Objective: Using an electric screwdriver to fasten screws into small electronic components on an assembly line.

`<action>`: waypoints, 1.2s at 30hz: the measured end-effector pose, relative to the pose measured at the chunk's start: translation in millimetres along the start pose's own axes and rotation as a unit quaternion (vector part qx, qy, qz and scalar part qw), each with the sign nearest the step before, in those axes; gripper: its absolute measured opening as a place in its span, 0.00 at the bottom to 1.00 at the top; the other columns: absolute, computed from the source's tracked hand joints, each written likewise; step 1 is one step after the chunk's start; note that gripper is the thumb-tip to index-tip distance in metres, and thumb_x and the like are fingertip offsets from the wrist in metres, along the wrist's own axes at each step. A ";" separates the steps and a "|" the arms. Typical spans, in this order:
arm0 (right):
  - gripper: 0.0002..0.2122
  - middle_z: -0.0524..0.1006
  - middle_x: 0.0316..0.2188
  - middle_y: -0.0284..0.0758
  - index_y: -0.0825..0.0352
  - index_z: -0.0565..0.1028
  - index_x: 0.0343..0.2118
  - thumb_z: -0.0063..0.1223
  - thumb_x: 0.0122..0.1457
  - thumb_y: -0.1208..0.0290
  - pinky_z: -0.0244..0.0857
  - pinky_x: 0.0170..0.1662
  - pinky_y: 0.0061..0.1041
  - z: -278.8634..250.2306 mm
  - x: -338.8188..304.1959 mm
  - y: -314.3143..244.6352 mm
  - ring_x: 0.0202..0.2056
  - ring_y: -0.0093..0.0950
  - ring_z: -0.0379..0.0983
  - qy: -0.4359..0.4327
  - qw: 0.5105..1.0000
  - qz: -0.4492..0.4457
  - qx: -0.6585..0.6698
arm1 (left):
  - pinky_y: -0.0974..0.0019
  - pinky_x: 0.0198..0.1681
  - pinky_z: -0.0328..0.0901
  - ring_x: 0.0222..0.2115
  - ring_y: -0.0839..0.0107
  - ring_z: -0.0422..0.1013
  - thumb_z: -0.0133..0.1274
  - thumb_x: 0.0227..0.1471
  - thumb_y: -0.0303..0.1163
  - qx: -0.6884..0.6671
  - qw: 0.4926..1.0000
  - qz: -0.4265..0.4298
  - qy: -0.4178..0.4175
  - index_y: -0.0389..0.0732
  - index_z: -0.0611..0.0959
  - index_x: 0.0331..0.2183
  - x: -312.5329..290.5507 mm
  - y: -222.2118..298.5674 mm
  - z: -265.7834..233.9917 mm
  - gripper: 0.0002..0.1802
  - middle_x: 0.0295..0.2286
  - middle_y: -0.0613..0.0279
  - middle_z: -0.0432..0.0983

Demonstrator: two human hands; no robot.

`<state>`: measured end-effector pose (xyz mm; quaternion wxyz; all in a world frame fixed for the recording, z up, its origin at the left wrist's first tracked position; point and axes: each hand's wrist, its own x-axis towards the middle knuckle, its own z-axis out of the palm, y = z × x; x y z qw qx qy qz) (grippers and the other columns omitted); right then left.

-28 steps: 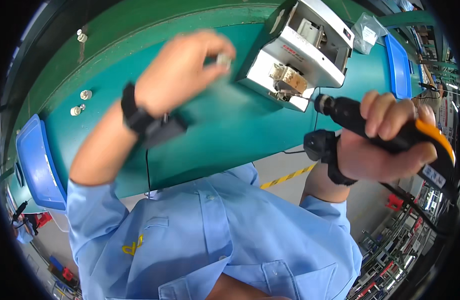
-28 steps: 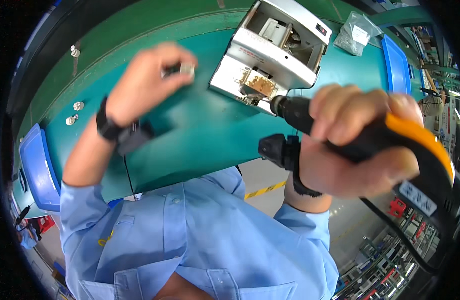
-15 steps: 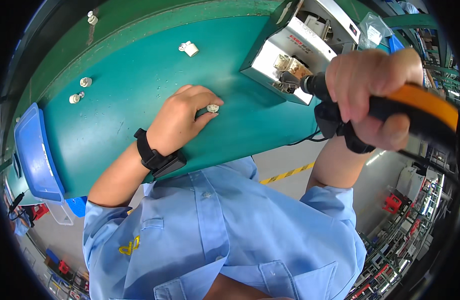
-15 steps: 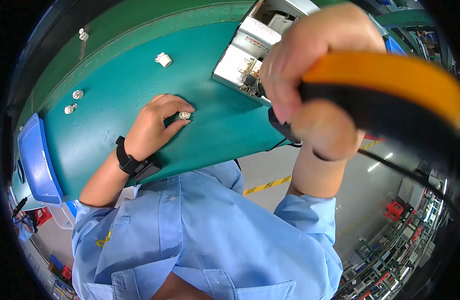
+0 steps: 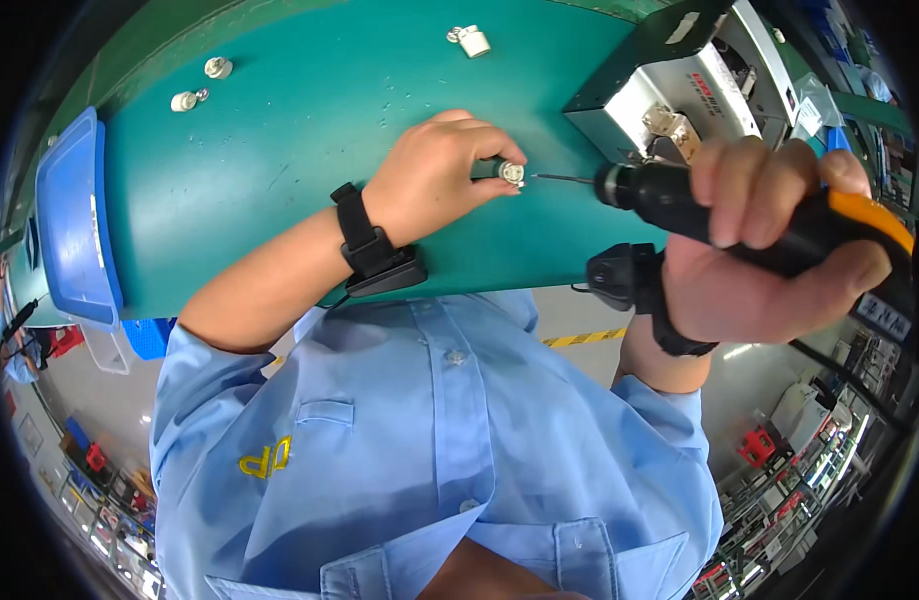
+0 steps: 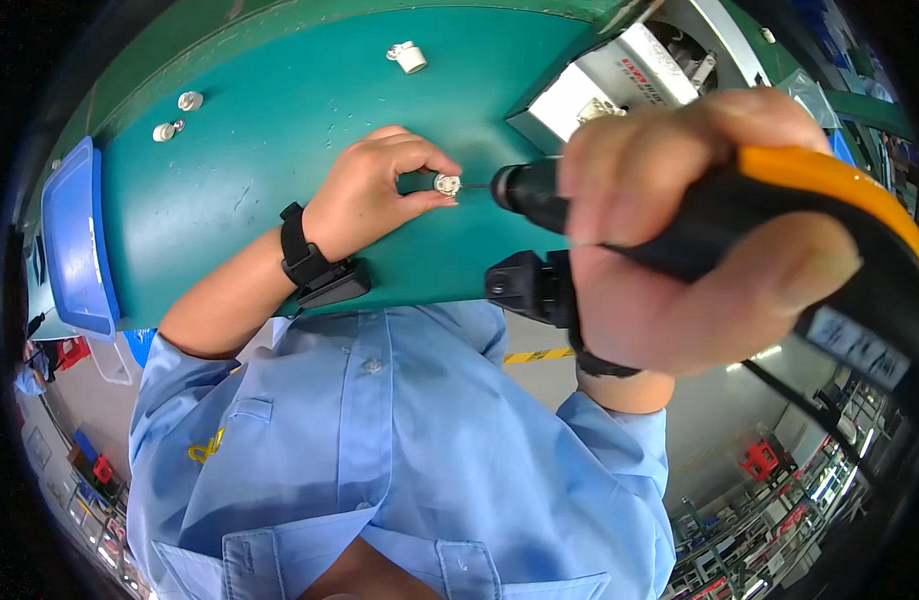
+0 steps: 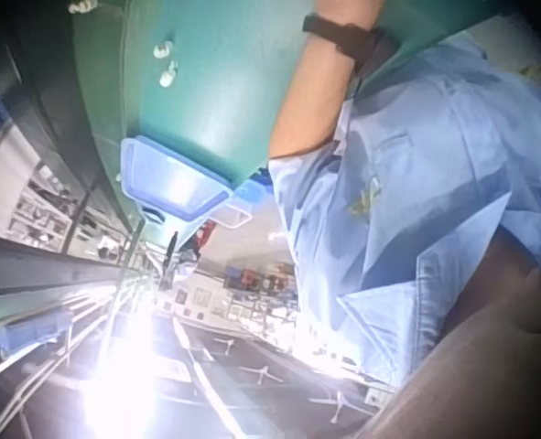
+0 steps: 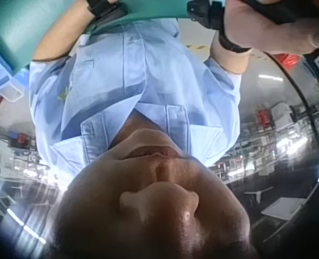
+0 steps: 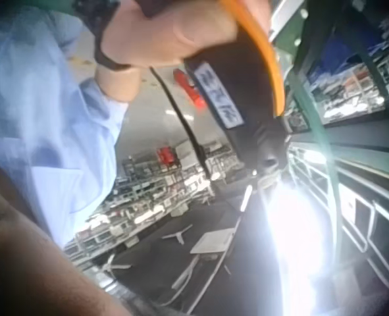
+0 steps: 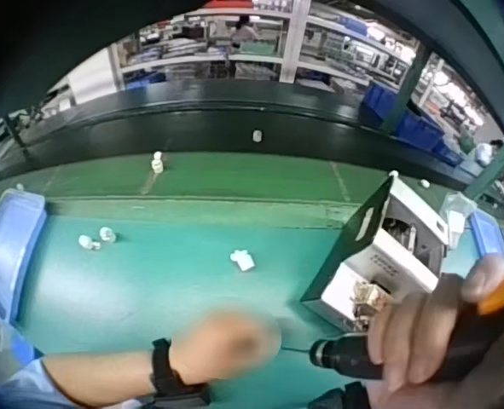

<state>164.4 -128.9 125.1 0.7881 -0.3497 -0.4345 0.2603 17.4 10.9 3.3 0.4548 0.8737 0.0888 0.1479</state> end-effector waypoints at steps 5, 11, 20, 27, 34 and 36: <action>0.25 0.63 0.16 0.28 0.65 0.65 0.47 0.38 0.62 0.44 0.55 0.24 0.24 21.3 -7.9 25.2 0.16 0.21 0.58 -0.027 0.995 -0.010 -0.096 | 0.61 0.36 0.67 0.33 0.61 0.71 0.64 0.37 0.29 -0.010 1.000 0.001 0.009 0.43 0.82 0.31 -3.0 -4.8 0.7 0.13 0.28 0.63 0.78; 0.25 0.63 0.14 0.29 0.65 0.64 0.45 0.39 0.62 0.44 0.55 0.21 0.23 31.8 -10.6 27.3 0.15 0.22 0.58 0.003 0.977 0.038 -0.209 | 0.60 0.37 0.66 0.34 0.61 0.71 0.64 0.38 0.29 -0.021 1.000 0.006 0.011 0.43 0.82 0.31 -3.9 -5.3 -0.2 0.13 0.28 0.63 0.77; 0.21 0.64 0.14 0.29 0.65 0.62 0.41 0.43 0.61 0.48 0.57 0.20 0.24 36.5 -6.7 28.5 0.14 0.22 0.60 -0.045 0.972 0.038 -0.229 | 0.61 0.38 0.66 0.33 0.61 0.71 0.63 0.39 0.28 -0.016 1.000 0.010 0.012 0.42 0.82 0.31 -3.8 -1.9 0.4 0.12 0.27 0.64 0.77; 0.21 0.63 0.13 0.29 0.65 0.62 0.41 0.44 0.61 0.49 0.57 0.19 0.24 39.9 -5.6 29.0 0.13 0.21 0.59 -0.017 0.956 0.048 -0.290 | 0.60 0.38 0.66 0.33 0.61 0.71 0.63 0.38 0.28 -0.010 1.000 0.026 0.005 0.41 0.82 0.30 -0.7 1.5 1.4 0.11 0.28 0.63 0.77; 0.23 0.63 0.15 0.27 0.63 0.67 0.46 0.39 0.62 0.46 0.54 0.22 0.21 -7.0 -4.4 -10.8 0.15 0.20 0.59 -0.072 0.990 -0.059 -0.102 | 0.60 0.37 0.67 0.32 0.60 0.71 0.63 0.39 0.27 -0.011 0.999 0.034 0.013 0.41 0.81 0.30 -0.9 0.4 1.8 0.11 0.29 0.61 0.78; 0.22 0.63 0.17 0.27 0.60 0.70 0.46 0.37 0.63 0.46 0.52 0.25 0.21 -17.3 -2.2 -43.6 0.17 0.20 0.59 -0.028 0.982 -0.101 -0.154 | 0.60 0.37 0.67 0.32 0.60 0.71 0.63 0.39 0.27 -0.008 0.999 0.030 0.004 0.41 0.81 0.30 -1.4 2.2 1.8 0.11 0.29 0.61 0.78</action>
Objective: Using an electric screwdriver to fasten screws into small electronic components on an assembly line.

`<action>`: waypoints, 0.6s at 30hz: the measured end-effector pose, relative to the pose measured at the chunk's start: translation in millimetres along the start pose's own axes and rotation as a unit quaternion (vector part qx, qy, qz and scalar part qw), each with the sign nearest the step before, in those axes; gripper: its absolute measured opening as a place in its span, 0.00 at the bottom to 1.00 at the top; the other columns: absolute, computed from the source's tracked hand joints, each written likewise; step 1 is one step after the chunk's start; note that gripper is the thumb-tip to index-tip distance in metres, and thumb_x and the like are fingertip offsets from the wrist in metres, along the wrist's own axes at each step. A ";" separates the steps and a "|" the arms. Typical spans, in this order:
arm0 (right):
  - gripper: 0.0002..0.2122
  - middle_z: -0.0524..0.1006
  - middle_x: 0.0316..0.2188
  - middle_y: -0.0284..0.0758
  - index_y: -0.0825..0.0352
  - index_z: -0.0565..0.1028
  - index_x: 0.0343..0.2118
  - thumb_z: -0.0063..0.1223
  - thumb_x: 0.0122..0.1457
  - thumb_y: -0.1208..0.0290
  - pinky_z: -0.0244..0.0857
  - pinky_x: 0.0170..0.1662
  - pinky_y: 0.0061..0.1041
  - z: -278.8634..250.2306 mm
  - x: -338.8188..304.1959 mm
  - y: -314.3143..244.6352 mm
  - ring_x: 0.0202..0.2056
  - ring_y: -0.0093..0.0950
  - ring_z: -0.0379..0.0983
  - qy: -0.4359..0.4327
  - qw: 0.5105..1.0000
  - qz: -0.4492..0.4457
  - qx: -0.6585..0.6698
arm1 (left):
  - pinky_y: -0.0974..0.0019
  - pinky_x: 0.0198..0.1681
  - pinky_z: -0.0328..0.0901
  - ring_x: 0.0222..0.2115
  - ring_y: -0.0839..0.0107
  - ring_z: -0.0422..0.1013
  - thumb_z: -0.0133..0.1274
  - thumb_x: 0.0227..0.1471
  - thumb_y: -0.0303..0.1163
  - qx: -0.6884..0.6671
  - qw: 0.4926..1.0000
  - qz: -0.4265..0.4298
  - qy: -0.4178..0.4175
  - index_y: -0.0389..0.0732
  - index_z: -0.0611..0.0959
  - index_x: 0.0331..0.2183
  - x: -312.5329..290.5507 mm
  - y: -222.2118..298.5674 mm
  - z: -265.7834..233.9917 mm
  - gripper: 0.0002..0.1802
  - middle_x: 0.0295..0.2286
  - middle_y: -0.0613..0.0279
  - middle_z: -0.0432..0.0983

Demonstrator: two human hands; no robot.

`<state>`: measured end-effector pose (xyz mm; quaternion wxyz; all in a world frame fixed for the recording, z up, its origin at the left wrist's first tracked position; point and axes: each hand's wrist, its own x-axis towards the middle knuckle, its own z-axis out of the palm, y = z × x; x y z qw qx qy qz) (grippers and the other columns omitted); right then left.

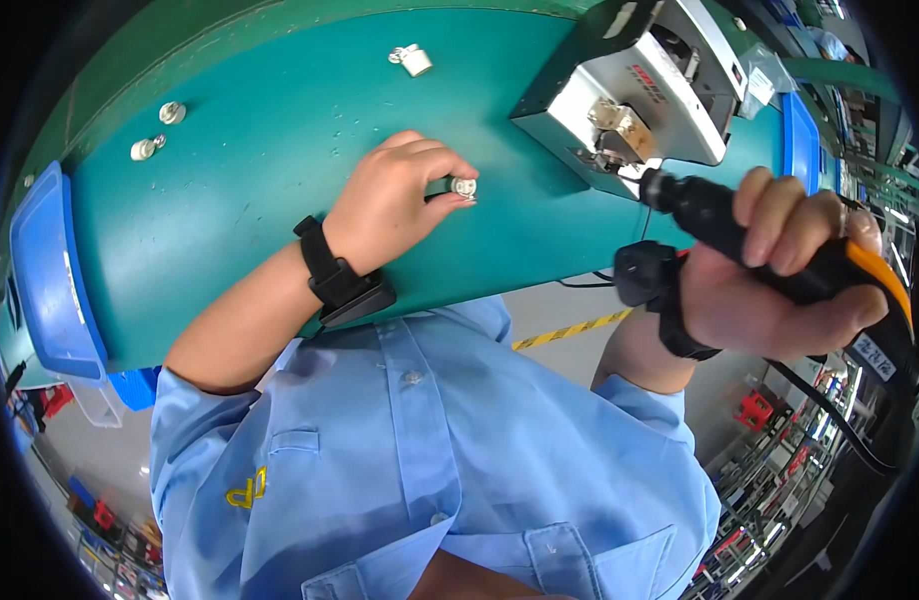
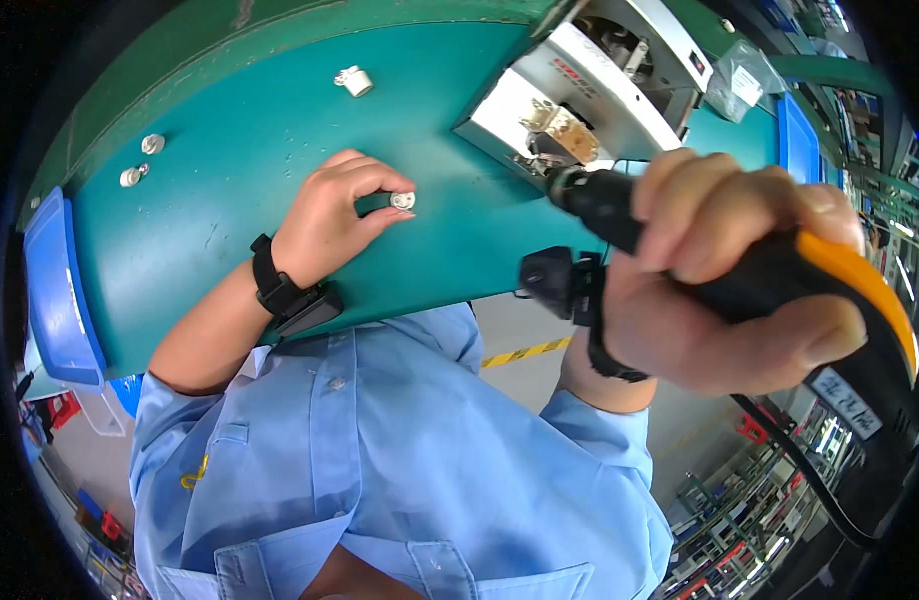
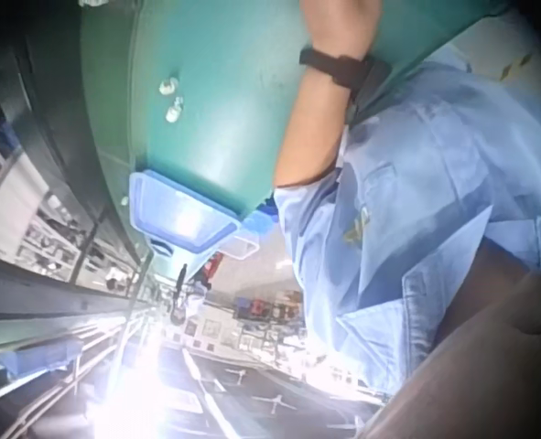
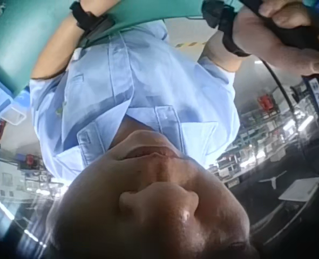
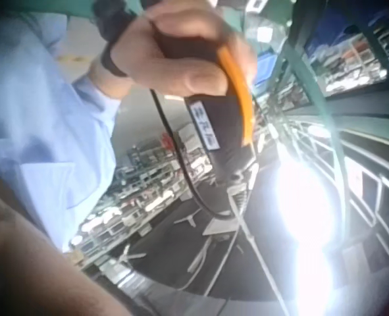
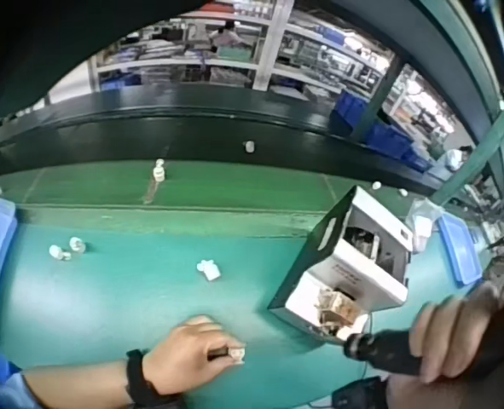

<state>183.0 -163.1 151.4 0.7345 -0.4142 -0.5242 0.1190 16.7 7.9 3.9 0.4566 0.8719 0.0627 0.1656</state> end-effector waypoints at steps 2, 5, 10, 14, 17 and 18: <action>0.22 0.63 0.17 0.27 0.60 0.71 0.45 0.37 0.63 0.46 0.52 0.25 0.21 -9.6 0.2 -1.0 0.17 0.20 0.58 0.019 0.999 -0.004 -0.030 | 0.61 0.36 0.67 0.32 0.60 0.71 0.63 0.39 0.27 0.002 1.000 -0.012 0.000 0.41 0.82 0.30 -0.7 0.6 -1.2 0.11 0.29 0.61 0.78; 0.21 0.63 0.17 0.27 0.60 0.72 0.43 0.38 0.63 0.47 0.52 0.26 0.22 -18.1 1.1 3.5 0.18 0.20 0.58 0.055 0.995 -0.007 -0.088 | 0.61 0.36 0.67 0.32 0.61 0.71 0.64 0.38 0.26 0.004 1.000 -0.013 0.000 0.41 0.82 0.30 0.3 0.5 -1.0 0.11 0.29 0.61 0.78; 0.20 0.64 0.15 0.30 0.64 0.68 0.43 0.40 0.62 0.49 0.56 0.23 0.26 -17.5 -1.0 16.2 0.15 0.22 0.60 0.080 0.995 -0.001 -0.059 | 0.62 0.35 0.68 0.31 0.62 0.72 0.64 0.38 0.26 0.008 1.000 -0.025 0.000 0.40 0.82 0.30 2.5 3.4 -0.3 0.12 0.28 0.61 0.79; 0.20 0.62 0.17 0.27 0.62 0.69 0.43 0.39 0.62 0.48 0.53 0.26 0.23 -24.7 12.1 19.9 0.17 0.19 0.57 -0.051 0.998 0.035 -0.002 | 0.62 0.35 0.68 0.31 0.62 0.72 0.64 0.38 0.25 0.006 0.999 -0.039 -0.004 0.40 0.82 0.30 2.2 4.9 -1.6 0.11 0.28 0.61 0.79; 0.20 0.62 0.17 0.27 0.63 0.68 0.43 0.40 0.63 0.49 0.52 0.26 0.23 -31.2 29.3 26.4 0.17 0.19 0.56 -0.153 0.984 0.069 0.065 | 0.62 0.35 0.68 0.31 0.62 0.72 0.64 0.38 0.25 0.004 0.999 -0.044 -0.007 0.40 0.83 0.30 0.7 5.6 -1.1 0.11 0.29 0.61 0.79; 0.20 0.62 0.17 0.27 0.64 0.68 0.42 0.40 0.63 0.49 0.52 0.26 0.22 -33.7 34.7 30.0 0.17 0.19 0.56 -0.060 0.990 0.114 0.060 | 0.62 0.35 0.68 0.31 0.62 0.72 0.64 0.37 0.25 0.004 0.999 -0.047 -0.005 0.40 0.83 0.29 0.3 5.1 -1.8 0.11 0.29 0.61 0.79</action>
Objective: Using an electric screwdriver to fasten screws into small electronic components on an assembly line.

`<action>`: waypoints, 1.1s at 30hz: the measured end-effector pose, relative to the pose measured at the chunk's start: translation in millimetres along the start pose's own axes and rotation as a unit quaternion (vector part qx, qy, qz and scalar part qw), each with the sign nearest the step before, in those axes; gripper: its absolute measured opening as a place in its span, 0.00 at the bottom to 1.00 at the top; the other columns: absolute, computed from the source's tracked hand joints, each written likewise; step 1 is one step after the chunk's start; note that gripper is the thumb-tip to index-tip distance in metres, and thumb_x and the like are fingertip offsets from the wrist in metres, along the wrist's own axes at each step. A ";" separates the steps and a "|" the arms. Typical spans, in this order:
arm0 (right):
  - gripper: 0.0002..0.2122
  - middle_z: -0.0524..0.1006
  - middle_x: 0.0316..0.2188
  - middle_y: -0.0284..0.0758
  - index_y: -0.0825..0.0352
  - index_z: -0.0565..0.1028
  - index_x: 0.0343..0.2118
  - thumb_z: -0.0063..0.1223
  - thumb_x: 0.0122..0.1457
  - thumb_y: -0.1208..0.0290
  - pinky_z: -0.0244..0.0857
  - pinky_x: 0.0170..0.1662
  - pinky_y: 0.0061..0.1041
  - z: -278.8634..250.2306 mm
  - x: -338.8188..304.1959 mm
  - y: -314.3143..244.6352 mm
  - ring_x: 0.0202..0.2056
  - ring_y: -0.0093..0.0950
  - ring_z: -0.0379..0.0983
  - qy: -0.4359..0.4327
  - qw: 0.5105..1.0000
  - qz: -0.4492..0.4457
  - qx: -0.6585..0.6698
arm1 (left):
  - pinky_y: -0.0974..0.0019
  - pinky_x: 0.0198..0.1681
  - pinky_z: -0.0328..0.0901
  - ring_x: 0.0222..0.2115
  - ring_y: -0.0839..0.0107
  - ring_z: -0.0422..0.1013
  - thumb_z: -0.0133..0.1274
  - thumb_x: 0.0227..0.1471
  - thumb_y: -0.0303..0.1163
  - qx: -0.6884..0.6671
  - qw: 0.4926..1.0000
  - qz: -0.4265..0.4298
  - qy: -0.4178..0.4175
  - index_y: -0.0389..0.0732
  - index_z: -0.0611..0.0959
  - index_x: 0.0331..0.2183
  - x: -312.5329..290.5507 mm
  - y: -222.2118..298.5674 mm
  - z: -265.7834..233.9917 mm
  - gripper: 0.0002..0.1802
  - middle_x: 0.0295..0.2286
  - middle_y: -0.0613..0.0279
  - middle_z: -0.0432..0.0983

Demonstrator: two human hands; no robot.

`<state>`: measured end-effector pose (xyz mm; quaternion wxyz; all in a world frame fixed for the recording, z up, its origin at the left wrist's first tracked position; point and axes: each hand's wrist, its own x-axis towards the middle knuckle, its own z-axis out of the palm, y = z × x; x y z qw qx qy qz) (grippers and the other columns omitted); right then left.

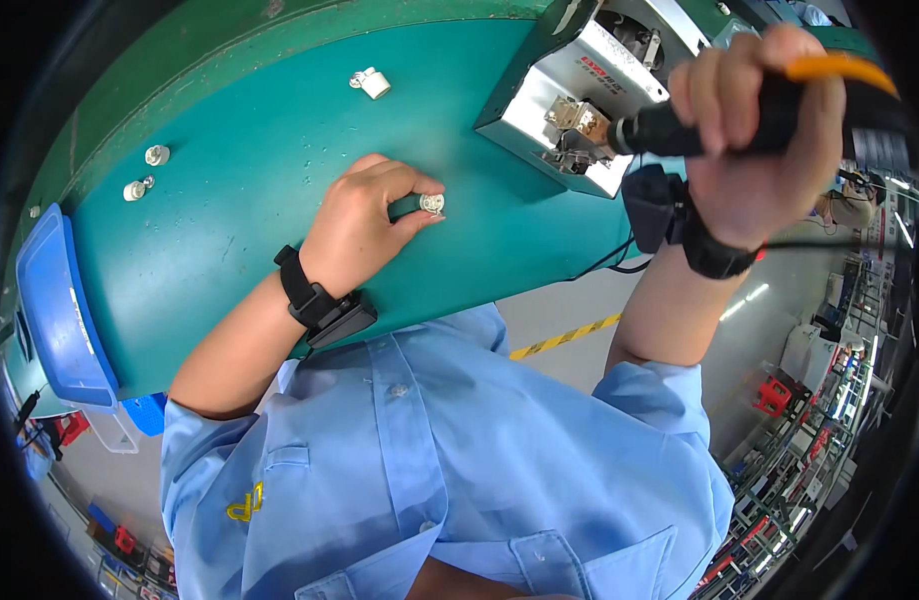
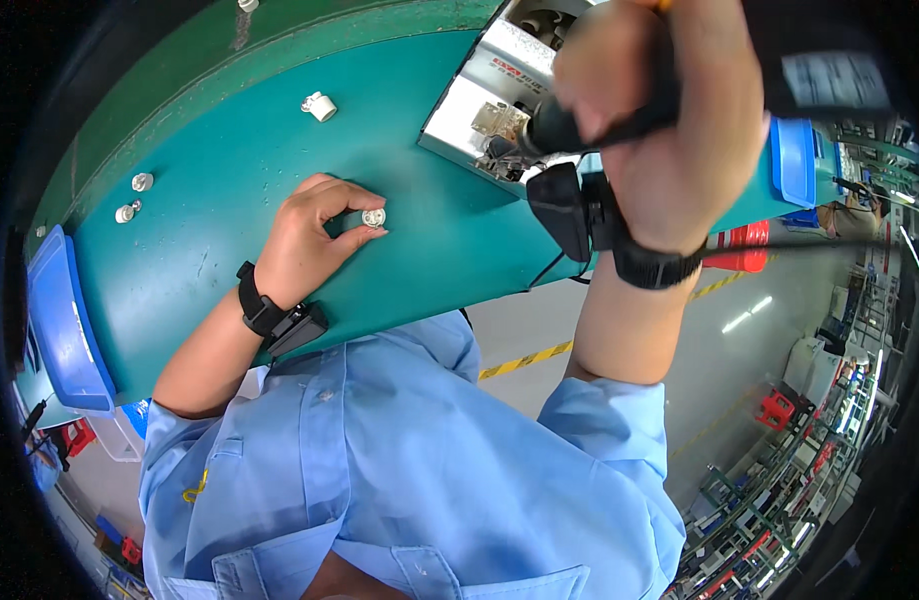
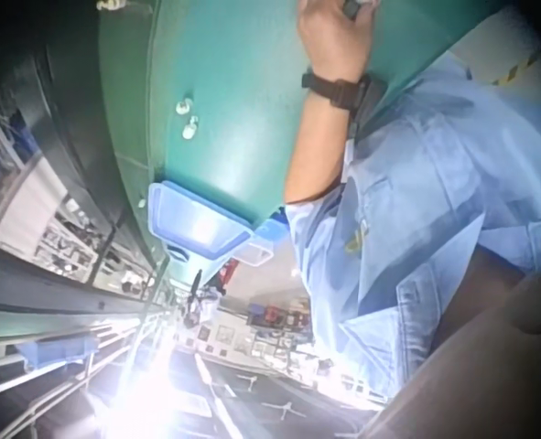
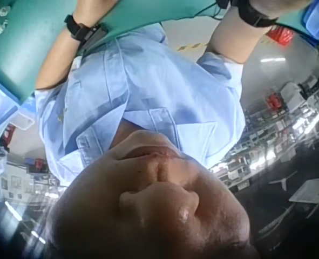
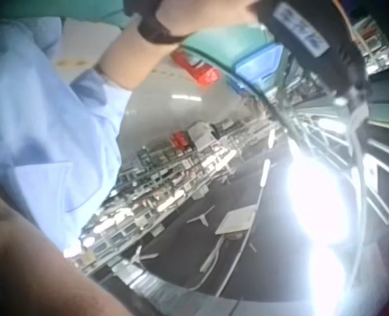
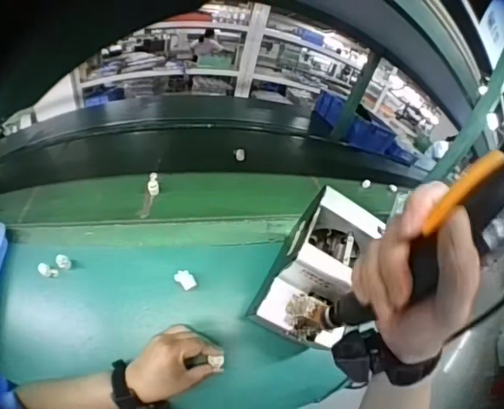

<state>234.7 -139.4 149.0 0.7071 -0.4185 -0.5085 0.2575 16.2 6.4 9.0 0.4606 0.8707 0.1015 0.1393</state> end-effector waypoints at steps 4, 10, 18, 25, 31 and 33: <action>0.20 0.63 0.16 0.28 0.66 0.67 0.42 0.41 0.62 0.50 0.54 0.23 0.23 11.0 0.5 9.7 0.16 0.20 0.57 0.220 0.973 0.063 0.032 | 0.61 0.36 0.68 0.31 0.61 0.72 0.64 0.37 0.26 0.004 1.000 0.024 0.006 0.40 0.83 0.30 5.3 -2.3 2.0 0.11 0.29 0.61 0.79; 0.22 0.62 0.17 0.28 0.65 0.67 0.43 0.38 0.63 0.47 0.54 0.26 0.22 65.3 -30.4 27.0 0.18 0.20 0.57 0.089 0.994 -0.024 0.061 | 0.61 0.37 0.67 0.32 0.61 0.71 0.64 0.37 0.28 0.001 0.999 0.030 0.013 0.41 0.82 0.30 0.5 -7.8 1.8 0.12 0.28 0.61 0.78; 0.23 0.63 0.15 0.29 0.66 0.64 0.43 0.38 0.62 0.46 0.56 0.23 0.25 93.6 -31.4 37.6 0.16 0.22 0.59 0.094 0.989 0.037 -0.104 | 0.64 0.35 0.66 0.31 0.64 0.71 0.65 0.38 0.27 -0.006 0.999 0.041 0.018 0.41 0.82 0.32 -3.4 -10.9 4.3 0.13 0.28 0.64 0.78; 0.23 0.63 0.14 0.30 0.66 0.62 0.41 0.44 0.60 0.47 0.56 0.20 0.24 104.5 -26.2 45.3 0.14 0.22 0.59 0.072 0.980 0.034 -0.183 | 0.61 0.38 0.67 0.33 0.61 0.71 0.64 0.37 0.28 -0.019 0.999 0.044 0.018 0.42 0.82 0.31 -1.3 -10.2 1.3 0.12 0.28 0.62 0.78; 0.23 0.63 0.13 0.29 0.65 0.62 0.38 0.50 0.58 0.48 0.54 0.17 0.22 107.4 -19.7 50.0 0.11 0.21 0.59 0.037 0.974 -0.010 -0.221 | 0.60 0.38 0.67 0.33 0.59 0.71 0.61 0.39 0.26 -0.005 0.999 0.032 0.012 0.41 0.82 0.31 -6.1 -1.8 -0.9 0.11 0.28 0.61 0.78; 0.24 0.63 0.12 0.29 0.65 0.62 0.37 0.52 0.56 0.46 0.53 0.17 0.23 108.9 -19.5 50.0 0.11 0.20 0.58 0.074 0.985 0.022 -0.155 | 0.58 0.38 0.67 0.33 0.58 0.71 0.60 0.41 0.26 0.014 0.999 0.052 0.004 0.40 0.81 0.31 0.7 -4.7 -7.0 0.09 0.28 0.59 0.77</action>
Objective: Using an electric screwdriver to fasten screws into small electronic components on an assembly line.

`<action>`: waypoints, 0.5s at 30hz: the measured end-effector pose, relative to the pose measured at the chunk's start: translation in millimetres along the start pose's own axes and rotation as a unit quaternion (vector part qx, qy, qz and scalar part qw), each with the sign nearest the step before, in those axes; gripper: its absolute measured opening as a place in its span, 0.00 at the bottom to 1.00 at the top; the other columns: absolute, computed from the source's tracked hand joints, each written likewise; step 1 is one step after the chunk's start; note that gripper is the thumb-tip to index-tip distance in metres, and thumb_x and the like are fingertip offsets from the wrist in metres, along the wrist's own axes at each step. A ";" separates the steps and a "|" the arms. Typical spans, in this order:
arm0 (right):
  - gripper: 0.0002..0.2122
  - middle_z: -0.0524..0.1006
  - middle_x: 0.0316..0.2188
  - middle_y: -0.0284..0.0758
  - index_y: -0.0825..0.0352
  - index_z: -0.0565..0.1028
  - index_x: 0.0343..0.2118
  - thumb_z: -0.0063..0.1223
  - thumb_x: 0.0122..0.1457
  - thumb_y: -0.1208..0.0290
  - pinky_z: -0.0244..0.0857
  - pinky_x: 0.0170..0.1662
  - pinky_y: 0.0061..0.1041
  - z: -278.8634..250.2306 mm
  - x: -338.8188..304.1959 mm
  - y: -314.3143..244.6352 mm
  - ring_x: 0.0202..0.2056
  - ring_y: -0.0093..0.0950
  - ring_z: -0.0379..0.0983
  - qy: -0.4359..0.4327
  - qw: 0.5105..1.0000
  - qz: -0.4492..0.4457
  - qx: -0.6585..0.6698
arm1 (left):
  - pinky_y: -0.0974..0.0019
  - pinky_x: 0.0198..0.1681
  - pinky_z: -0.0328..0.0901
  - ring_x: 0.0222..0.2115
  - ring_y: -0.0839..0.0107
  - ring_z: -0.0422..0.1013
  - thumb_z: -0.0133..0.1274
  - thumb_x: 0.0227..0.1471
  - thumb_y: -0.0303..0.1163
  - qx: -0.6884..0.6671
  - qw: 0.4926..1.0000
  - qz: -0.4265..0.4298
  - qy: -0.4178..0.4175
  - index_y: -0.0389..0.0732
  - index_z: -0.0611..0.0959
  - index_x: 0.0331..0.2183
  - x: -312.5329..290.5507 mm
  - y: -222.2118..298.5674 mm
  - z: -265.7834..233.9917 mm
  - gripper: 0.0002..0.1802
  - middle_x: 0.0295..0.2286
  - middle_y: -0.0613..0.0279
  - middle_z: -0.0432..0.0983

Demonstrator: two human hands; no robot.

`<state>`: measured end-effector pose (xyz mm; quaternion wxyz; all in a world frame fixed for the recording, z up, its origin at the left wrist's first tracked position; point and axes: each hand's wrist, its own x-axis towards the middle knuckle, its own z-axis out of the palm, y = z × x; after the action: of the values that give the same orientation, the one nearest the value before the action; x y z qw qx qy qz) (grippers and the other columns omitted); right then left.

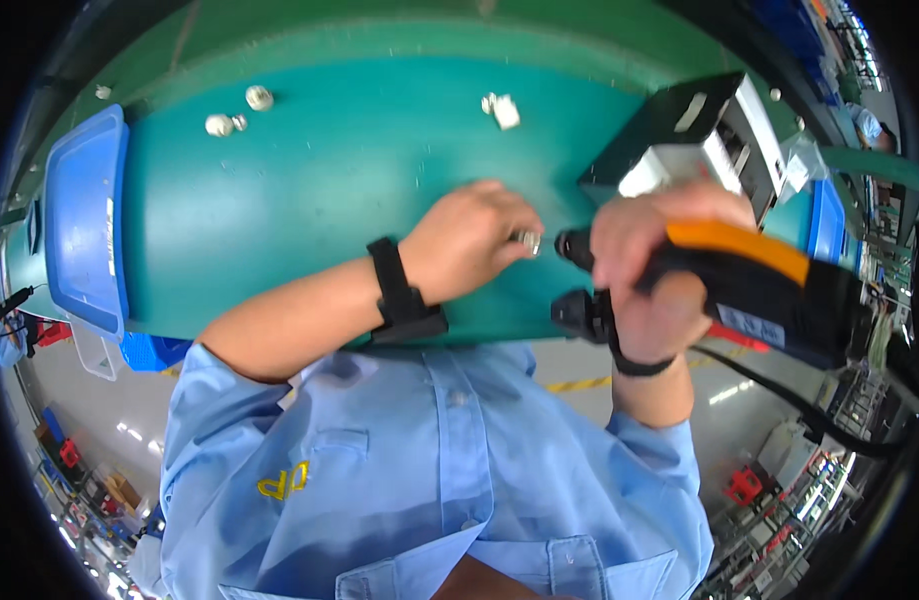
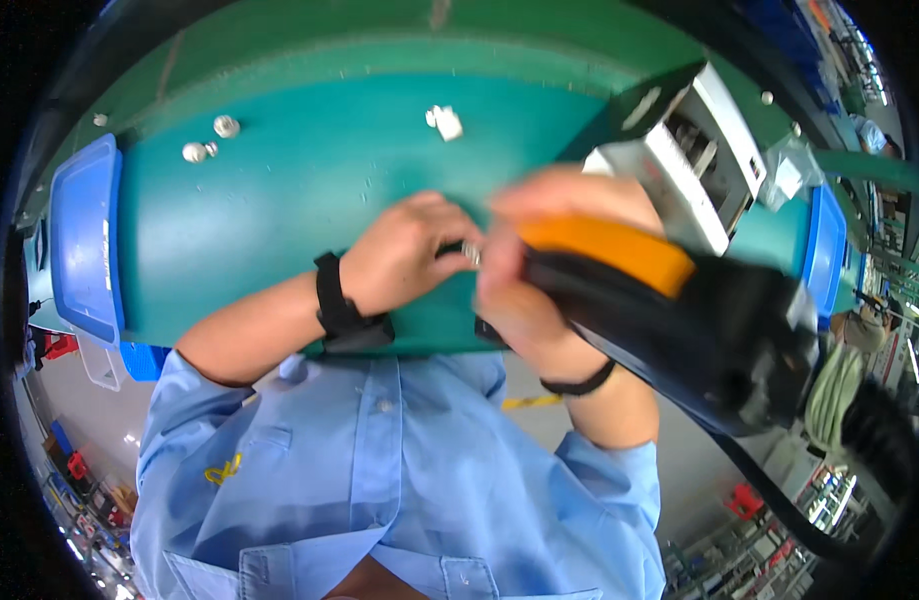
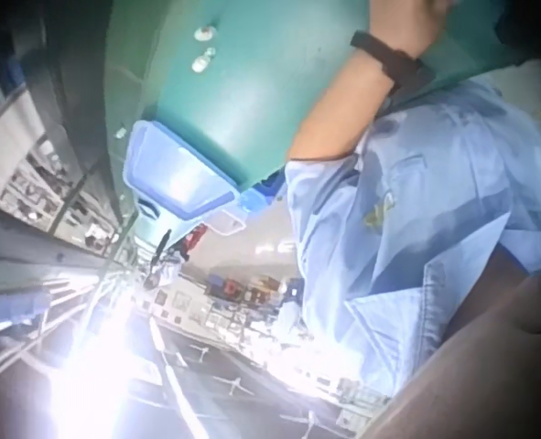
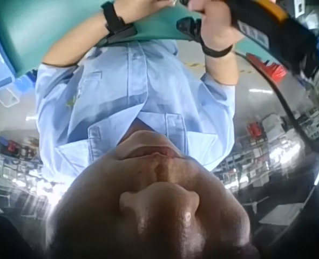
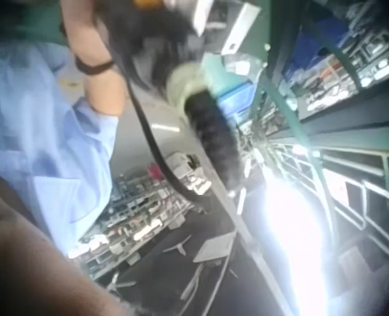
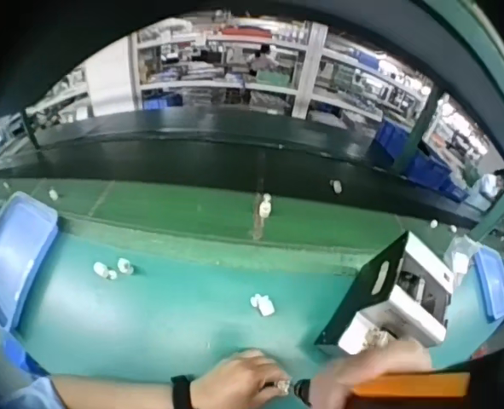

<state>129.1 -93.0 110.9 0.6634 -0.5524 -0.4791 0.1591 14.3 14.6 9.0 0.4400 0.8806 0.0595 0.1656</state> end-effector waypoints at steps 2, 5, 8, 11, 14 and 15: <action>0.24 0.64 0.14 0.28 0.65 0.65 0.40 0.51 0.57 0.46 0.55 0.20 0.22 -12.8 1.1 -8.3 0.14 0.19 0.60 0.033 0.978 -0.113 0.172 | 0.57 0.39 0.67 0.34 0.57 0.71 0.59 0.42 0.25 0.026 0.999 -0.001 0.026 0.40 0.81 0.31 15.9 -9.6 -17.8 0.09 0.28 0.59 0.77; 0.22 0.65 0.17 0.27 0.64 0.67 0.44 0.48 0.59 0.47 0.54 0.24 0.20 -50.9 0.4 -42.3 0.17 0.17 0.62 0.099 0.957 -0.188 0.196 | 0.55 0.40 0.67 0.36 0.54 0.71 0.57 0.43 0.25 0.062 0.994 -0.059 0.071 0.39 0.81 0.32 43.6 -13.4 -51.0 0.09 0.29 0.56 0.78; 0.24 0.67 0.17 0.27 0.64 0.66 0.45 0.49 0.59 0.47 0.51 0.20 0.18 -68.3 -4.0 -46.7 0.16 0.19 0.63 0.148 0.950 -0.228 0.152 | 0.53 0.42 0.66 0.38 0.52 0.71 0.58 0.43 0.26 0.122 0.977 -0.086 0.155 0.40 0.82 0.36 106.2 -55.3 -95.4 0.12 0.31 0.53 0.78; 0.20 0.64 0.18 0.26 0.63 0.68 0.45 0.46 0.61 0.49 0.51 0.26 0.18 -74.8 -13.1 -43.2 0.18 0.16 0.60 0.115 0.971 -0.170 0.123 | 0.55 0.41 0.67 0.36 0.54 0.73 0.60 0.43 0.29 0.243 0.949 -0.084 0.182 0.40 0.82 0.38 157.8 -99.1 -116.7 0.16 0.30 0.53 0.79; 0.20 0.63 0.18 0.25 0.63 0.68 0.45 0.46 0.61 0.49 0.51 0.26 0.17 -81.4 -18.7 -41.3 0.18 0.16 0.59 0.125 0.972 -0.169 0.109 | 0.60 0.40 0.67 0.34 0.59 0.74 0.61 0.42 0.31 0.383 0.878 -0.004 0.286 0.40 0.82 0.39 194.0 -102.6 -101.1 0.17 0.30 0.55 0.79; 0.20 0.63 0.18 0.25 0.63 0.68 0.45 0.46 0.61 0.49 0.51 0.26 0.17 -83.9 -22.7 -42.4 0.18 0.16 0.59 0.131 0.972 -0.165 0.102 | 0.62 0.39 0.67 0.34 0.60 0.74 0.61 0.43 0.34 0.394 0.890 -0.057 0.222 0.39 0.82 0.39 203.1 -94.1 -97.9 0.18 0.31 0.56 0.79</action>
<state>172.6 -172.9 143.8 0.7907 -0.4109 -0.4534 0.0218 175.0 196.5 37.5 0.0407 0.9170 0.2662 0.2943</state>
